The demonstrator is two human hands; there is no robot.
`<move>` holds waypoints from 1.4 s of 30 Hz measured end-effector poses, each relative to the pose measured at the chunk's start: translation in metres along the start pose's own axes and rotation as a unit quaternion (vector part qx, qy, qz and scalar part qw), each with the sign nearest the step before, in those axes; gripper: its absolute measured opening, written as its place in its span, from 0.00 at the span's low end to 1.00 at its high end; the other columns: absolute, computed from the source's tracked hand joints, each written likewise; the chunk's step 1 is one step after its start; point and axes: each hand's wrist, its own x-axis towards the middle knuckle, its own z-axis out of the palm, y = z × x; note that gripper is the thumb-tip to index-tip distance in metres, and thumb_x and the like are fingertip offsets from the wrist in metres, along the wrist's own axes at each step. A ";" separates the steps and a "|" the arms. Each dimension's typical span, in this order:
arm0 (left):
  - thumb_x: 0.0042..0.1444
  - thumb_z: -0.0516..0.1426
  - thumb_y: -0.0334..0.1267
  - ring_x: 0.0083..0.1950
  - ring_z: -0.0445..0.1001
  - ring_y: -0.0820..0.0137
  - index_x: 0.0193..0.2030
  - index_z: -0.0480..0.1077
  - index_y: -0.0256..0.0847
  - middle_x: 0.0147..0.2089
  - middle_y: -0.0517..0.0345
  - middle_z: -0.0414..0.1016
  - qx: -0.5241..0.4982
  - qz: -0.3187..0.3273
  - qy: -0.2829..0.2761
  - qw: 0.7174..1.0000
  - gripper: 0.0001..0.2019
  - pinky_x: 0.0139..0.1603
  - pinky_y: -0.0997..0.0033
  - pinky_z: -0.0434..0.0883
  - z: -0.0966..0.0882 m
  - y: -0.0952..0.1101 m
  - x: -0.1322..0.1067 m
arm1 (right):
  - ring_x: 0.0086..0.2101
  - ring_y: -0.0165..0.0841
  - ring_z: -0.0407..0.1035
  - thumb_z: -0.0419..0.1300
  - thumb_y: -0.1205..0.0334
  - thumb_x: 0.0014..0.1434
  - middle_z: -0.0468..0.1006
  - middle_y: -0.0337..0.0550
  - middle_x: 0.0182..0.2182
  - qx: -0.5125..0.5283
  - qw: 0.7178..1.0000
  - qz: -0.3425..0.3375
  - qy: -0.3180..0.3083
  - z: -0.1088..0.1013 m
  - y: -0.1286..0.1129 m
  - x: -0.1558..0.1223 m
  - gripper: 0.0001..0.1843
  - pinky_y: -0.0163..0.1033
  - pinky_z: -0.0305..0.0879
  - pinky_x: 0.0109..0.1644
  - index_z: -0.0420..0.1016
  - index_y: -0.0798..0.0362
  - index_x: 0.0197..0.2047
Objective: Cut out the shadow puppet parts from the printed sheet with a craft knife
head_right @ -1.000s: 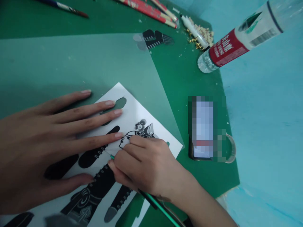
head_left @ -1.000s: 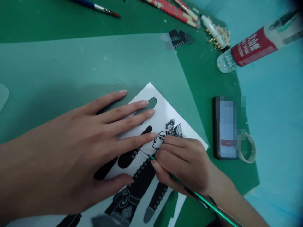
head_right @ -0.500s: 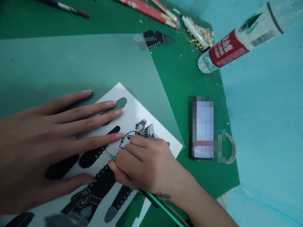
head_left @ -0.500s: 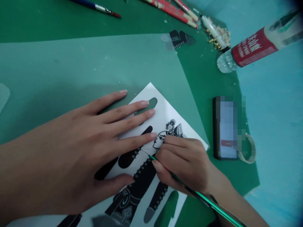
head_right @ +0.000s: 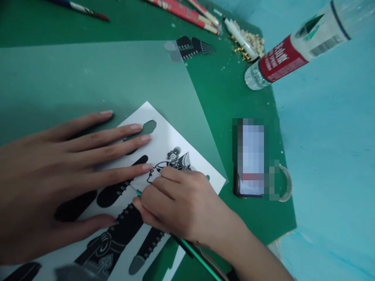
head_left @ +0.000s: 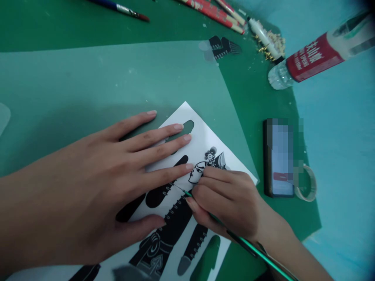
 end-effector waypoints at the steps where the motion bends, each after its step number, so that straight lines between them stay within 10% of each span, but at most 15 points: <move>1: 0.69 0.55 0.63 0.82 0.56 0.49 0.78 0.60 0.57 0.81 0.69 0.60 0.002 0.000 -0.001 1.000 0.34 0.86 0.43 0.41 0.000 0.000 0.000 | 0.27 0.31 0.65 0.54 0.67 0.76 0.71 0.36 0.23 0.000 1.000 0.000 0.000 0.000 0.000 0.000 0.20 0.39 0.60 0.31 0.67 0.50 0.29; 42: 0.68 0.54 0.66 0.85 0.50 0.58 0.79 0.59 0.54 0.83 0.67 0.55 0.043 0.012 0.014 0.999 0.37 0.86 0.54 0.35 0.002 0.000 -0.002 | 0.26 0.33 0.62 0.54 0.67 0.75 0.69 0.36 0.22 0.011 0.999 0.002 0.034 0.003 0.005 -0.002 0.19 0.40 0.55 0.29 0.66 0.49 0.28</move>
